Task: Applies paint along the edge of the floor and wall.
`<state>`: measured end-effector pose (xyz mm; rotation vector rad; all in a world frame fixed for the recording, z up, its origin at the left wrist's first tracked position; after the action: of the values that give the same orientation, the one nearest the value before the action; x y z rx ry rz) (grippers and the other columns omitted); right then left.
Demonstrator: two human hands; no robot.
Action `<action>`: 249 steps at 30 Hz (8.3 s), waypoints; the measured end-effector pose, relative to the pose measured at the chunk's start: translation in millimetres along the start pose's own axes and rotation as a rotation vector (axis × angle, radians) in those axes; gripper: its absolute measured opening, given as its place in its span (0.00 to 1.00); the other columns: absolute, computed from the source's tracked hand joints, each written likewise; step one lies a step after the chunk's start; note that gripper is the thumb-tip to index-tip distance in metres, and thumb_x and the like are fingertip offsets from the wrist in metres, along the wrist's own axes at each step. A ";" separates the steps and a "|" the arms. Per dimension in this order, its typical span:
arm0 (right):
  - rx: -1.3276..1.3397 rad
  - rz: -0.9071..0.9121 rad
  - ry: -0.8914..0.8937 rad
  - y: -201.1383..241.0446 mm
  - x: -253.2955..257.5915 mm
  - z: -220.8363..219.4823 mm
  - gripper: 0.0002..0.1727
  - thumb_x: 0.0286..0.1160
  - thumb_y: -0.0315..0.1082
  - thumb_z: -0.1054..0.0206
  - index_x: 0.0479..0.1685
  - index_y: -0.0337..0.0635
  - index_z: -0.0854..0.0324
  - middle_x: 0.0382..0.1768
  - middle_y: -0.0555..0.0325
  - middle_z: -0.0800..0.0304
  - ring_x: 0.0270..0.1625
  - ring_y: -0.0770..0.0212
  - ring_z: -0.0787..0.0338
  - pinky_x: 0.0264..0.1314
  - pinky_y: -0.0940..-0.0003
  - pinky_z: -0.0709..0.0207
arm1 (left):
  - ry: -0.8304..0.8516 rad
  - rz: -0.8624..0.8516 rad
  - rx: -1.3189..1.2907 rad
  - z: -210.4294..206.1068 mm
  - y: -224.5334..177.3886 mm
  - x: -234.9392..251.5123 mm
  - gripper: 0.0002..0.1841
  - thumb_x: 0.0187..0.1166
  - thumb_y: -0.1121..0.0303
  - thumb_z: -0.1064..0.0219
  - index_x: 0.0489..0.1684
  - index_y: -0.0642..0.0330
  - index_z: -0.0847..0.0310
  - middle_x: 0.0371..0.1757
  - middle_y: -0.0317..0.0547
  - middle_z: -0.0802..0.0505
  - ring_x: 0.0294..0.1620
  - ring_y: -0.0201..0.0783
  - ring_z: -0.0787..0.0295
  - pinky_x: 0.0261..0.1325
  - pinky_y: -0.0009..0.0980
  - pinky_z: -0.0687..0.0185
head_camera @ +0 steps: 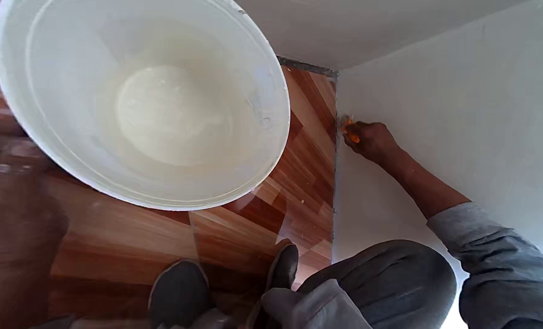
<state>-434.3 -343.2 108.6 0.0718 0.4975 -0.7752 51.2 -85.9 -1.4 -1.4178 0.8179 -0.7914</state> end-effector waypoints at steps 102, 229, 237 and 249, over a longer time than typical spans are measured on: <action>0.070 -0.030 0.150 1.7 -15.2 -21.0 0.12 0.75 0.29 0.33 0.51 0.37 0.09 0.42 0.44 0.07 0.35 0.43 0.07 0.36 0.43 0.14 | -0.016 -0.159 0.180 -7.8 8.9 -9.1 0.17 0.79 0.65 0.37 0.53 0.74 0.22 0.71 0.56 0.20 0.69 0.34 0.20 0.71 0.30 0.24; -0.279 -0.239 0.424 26.6 38.5 -12.5 0.10 0.83 0.23 0.43 0.47 0.30 0.15 0.48 0.35 0.10 0.51 0.33 0.08 0.46 0.37 0.16 | -0.040 -0.173 0.577 4.9 30.6 -17.1 0.17 0.82 0.62 0.37 0.42 0.73 0.18 0.58 0.62 0.13 0.65 0.49 0.17 0.70 0.41 0.23; -0.323 -0.197 0.274 -11.5 68.4 -5.3 0.13 0.83 0.20 0.45 0.59 0.26 0.20 0.54 0.30 0.13 0.51 0.30 0.08 0.46 0.36 0.16 | -0.015 -0.167 0.532 13.4 42.8 -24.1 0.18 0.83 0.61 0.38 0.44 0.73 0.18 0.55 0.60 0.13 0.63 0.46 0.17 0.70 0.42 0.24; 0.008 -0.203 0.576 59.3 -80.8 -75.5 0.08 0.74 0.31 0.31 0.45 0.38 0.10 0.46 0.41 0.09 0.52 0.37 0.09 0.51 0.36 0.17 | -0.013 -0.290 0.567 -9.8 0.4 -8.7 0.19 0.83 0.61 0.38 0.39 0.77 0.20 0.52 0.67 0.13 0.59 0.50 0.16 0.66 0.43 0.23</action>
<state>-473.0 -229.5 71.8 0.2589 1.0602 -0.9563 38.4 -83.4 -1.6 -1.0349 0.3319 -1.1295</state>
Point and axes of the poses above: each hand's wrist, its own x-axis towards the middle knuckle, its own z-axis out of the back of the hand, y = z × x, the point moved 10 cm from there along x, towards the middle knuckle
